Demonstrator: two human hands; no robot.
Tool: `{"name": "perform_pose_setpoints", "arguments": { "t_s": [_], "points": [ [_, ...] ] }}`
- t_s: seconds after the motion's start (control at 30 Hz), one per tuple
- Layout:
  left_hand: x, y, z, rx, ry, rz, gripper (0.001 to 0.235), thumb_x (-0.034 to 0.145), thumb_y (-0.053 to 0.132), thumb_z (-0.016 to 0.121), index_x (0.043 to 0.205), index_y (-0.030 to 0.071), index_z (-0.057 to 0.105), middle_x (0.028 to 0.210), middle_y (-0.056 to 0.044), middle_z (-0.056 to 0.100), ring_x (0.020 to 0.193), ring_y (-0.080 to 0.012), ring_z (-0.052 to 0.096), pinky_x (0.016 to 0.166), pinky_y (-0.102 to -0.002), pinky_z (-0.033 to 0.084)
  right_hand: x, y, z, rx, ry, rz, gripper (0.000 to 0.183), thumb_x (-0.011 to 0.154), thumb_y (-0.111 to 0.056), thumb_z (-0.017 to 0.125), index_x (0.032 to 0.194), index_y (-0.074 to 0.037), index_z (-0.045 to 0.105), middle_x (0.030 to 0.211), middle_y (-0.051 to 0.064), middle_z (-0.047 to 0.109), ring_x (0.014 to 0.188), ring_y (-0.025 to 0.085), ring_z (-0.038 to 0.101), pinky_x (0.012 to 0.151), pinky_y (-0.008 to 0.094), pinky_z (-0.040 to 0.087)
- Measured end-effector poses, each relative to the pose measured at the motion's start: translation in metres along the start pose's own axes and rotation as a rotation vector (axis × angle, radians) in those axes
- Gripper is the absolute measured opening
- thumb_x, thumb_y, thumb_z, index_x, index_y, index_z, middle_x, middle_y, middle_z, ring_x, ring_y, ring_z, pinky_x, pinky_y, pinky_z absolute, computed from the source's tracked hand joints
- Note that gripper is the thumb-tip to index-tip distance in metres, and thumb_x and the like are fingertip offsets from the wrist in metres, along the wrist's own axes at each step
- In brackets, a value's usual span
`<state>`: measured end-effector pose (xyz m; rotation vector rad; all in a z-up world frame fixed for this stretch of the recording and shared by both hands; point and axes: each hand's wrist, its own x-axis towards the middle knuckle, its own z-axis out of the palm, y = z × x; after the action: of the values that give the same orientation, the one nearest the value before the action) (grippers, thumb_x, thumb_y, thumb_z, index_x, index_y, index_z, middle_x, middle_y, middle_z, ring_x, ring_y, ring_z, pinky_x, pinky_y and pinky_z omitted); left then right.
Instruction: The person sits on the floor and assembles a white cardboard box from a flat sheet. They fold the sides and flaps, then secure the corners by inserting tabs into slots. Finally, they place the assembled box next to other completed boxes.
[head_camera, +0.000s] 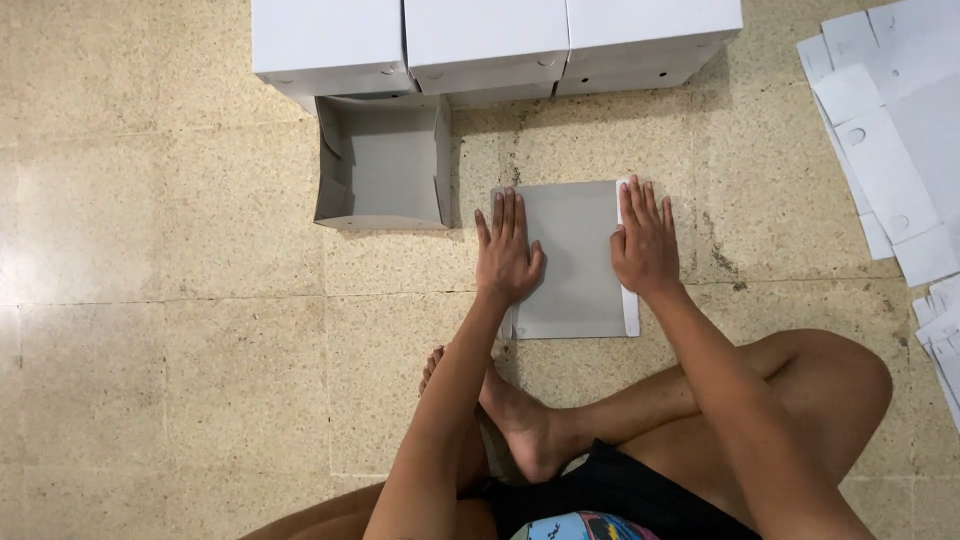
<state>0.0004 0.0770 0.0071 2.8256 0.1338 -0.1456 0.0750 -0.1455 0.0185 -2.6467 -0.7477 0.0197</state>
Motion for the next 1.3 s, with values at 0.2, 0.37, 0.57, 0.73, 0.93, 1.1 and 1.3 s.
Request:
{"name": "perform_pose_setpoints", "arguments": {
  "t_s": [0.2,0.37,0.57,0.73,0.93,1.1,1.3],
  "points": [
    [-0.002,0.001,0.001,0.003,0.052,0.003,0.082,0.093,0.038,0.038,0.163,0.003,0.011,0.17,-0.017,0.008,0.159,-0.0314,0.005,0.126,-0.058,0.001,0.0,-0.006,-0.006,-0.002,-0.033,0.029,0.063,0.099,-0.014,0.036,0.159,0.004,0.029,0.164,0.028,0.025,0.15,0.046,0.023,0.12,0.06,0.012],
    [-0.003,0.0,0.001,0.008,0.015,-0.01,0.082,0.093,0.041,0.035,0.164,0.006,0.01,0.171,-0.013,0.008,0.159,-0.0291,0.005,0.126,-0.057,-0.001,0.0,-0.008,-0.007,-0.013,-0.049,0.058,0.067,0.097,-0.015,0.039,0.159,0.007,0.021,0.161,0.032,0.028,0.149,0.047,0.026,0.121,0.06,0.012],
    [-0.002,0.001,0.001,0.012,0.02,-0.017,0.082,0.093,0.041,0.036,0.164,0.008,0.011,0.171,-0.012,0.009,0.159,-0.0281,0.006,0.127,-0.056,0.0,0.0,-0.004,-0.002,-0.03,-0.002,0.024,0.065,0.097,-0.015,0.04,0.159,0.001,0.028,0.161,0.027,0.03,0.147,0.047,0.029,0.119,0.062,0.018],
    [-0.002,0.001,-0.002,-0.004,0.017,-0.028,0.081,0.093,0.041,0.035,0.164,0.01,0.011,0.171,-0.011,0.01,0.159,-0.0275,0.007,0.127,-0.056,0.0,0.0,-0.006,-0.005,-0.05,0.014,0.007,0.061,0.098,-0.015,0.041,0.157,0.002,0.035,0.161,0.026,0.032,0.147,0.046,0.031,0.118,0.062,0.02],
    [-0.004,0.001,-0.005,0.014,0.021,-0.023,0.081,0.093,0.042,0.036,0.164,0.012,0.011,0.172,-0.009,0.007,0.159,-0.0266,0.005,0.127,-0.055,0.0,0.001,-0.008,-0.005,-0.014,-0.027,0.088,0.069,0.097,-0.016,0.04,0.16,0.003,0.022,0.161,0.029,0.029,0.149,0.044,0.028,0.121,0.059,0.016],
    [-0.004,0.003,-0.01,-0.015,-0.004,-0.013,0.079,0.093,0.04,0.035,0.164,0.013,0.013,0.171,-0.008,0.012,0.158,-0.0282,0.009,0.127,-0.057,0.004,0.001,-0.005,-0.004,-0.031,-0.031,0.072,0.066,0.099,-0.016,0.04,0.16,0.002,0.025,0.163,0.026,0.028,0.149,0.043,0.027,0.12,0.06,0.016],
    [-0.003,0.003,-0.013,-0.016,-0.032,-0.021,0.078,0.093,0.041,0.031,0.164,0.014,0.012,0.171,-0.007,0.011,0.158,-0.0279,0.008,0.127,-0.056,0.002,0.002,-0.01,-0.009,-0.023,-0.036,0.051,0.066,0.098,-0.015,0.039,0.16,0.002,0.026,0.162,0.028,0.029,0.149,0.045,0.028,0.119,0.062,0.018]
  ]
}}
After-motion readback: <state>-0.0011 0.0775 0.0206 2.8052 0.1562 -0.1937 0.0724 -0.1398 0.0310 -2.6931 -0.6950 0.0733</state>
